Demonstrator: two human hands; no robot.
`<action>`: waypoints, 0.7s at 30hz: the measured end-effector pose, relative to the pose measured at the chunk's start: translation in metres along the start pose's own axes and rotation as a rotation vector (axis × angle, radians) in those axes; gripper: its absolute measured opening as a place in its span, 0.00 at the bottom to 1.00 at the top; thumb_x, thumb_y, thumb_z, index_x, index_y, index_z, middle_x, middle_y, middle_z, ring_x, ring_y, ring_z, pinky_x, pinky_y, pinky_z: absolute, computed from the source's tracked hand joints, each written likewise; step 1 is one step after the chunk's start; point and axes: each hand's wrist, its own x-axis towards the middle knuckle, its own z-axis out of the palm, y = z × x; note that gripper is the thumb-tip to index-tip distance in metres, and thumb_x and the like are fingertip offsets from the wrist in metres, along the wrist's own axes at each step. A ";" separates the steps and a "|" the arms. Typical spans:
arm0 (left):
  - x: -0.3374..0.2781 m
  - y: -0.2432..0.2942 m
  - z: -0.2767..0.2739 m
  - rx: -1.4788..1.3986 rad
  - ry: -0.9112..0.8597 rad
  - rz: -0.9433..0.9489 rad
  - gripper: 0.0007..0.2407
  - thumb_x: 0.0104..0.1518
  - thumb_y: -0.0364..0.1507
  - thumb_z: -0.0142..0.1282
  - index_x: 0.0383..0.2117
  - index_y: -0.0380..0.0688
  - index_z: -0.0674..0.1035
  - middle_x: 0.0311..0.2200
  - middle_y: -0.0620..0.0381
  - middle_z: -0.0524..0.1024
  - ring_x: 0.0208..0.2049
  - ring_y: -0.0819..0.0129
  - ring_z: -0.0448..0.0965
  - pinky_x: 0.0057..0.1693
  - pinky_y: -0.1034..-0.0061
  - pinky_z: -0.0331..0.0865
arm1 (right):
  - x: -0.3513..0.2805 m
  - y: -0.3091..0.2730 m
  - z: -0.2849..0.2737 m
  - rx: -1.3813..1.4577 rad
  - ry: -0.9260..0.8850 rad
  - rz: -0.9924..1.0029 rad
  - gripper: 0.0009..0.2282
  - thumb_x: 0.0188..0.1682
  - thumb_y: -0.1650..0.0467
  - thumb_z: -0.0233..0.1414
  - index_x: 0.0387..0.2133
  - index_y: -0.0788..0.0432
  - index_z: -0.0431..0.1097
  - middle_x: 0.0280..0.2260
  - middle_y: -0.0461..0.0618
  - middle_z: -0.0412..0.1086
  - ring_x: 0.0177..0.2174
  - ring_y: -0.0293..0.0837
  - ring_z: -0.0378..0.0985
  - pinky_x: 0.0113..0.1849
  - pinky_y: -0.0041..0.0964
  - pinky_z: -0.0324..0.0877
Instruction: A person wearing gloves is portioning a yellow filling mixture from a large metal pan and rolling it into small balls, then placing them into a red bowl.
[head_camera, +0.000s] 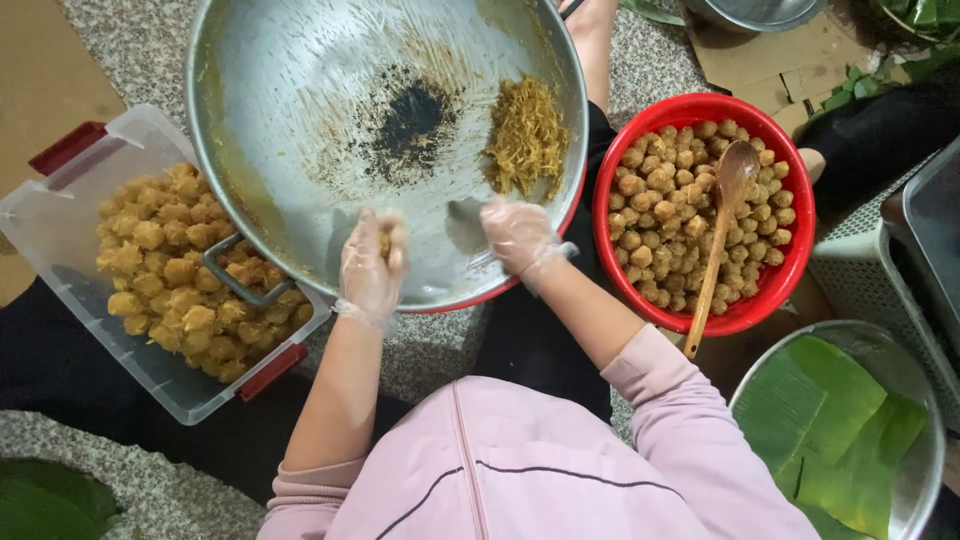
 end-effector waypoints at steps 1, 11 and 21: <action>0.001 -0.003 -0.001 0.008 0.008 0.013 0.15 0.67 0.43 0.45 0.30 0.48 0.77 0.18 0.60 0.69 0.12 0.79 0.67 0.18 0.88 0.63 | -0.003 0.010 0.001 0.011 -0.057 0.038 0.06 0.46 0.72 0.45 0.22 0.48 0.66 0.19 0.45 0.64 0.18 0.48 0.73 0.20 0.46 0.70; -0.032 0.056 0.028 -0.024 -0.063 -0.099 0.09 0.69 0.35 0.44 0.39 0.50 0.78 0.11 0.76 0.62 0.09 0.88 0.56 0.17 0.94 0.51 | -0.012 0.093 -0.089 0.260 -0.194 0.412 0.09 0.52 0.62 0.47 0.39 0.49 0.73 0.27 0.53 0.71 0.30 0.60 0.80 0.33 0.56 0.75; -0.079 0.144 -0.011 0.130 -0.130 0.638 0.10 0.65 0.19 0.49 0.45 0.50 0.78 0.51 0.62 0.72 0.28 0.83 0.76 0.30 0.95 0.70 | 0.016 0.072 -0.116 -0.051 -0.325 0.117 0.12 0.51 0.70 0.51 0.47 0.57 0.65 0.26 0.52 0.71 0.19 0.50 0.77 0.23 0.45 0.74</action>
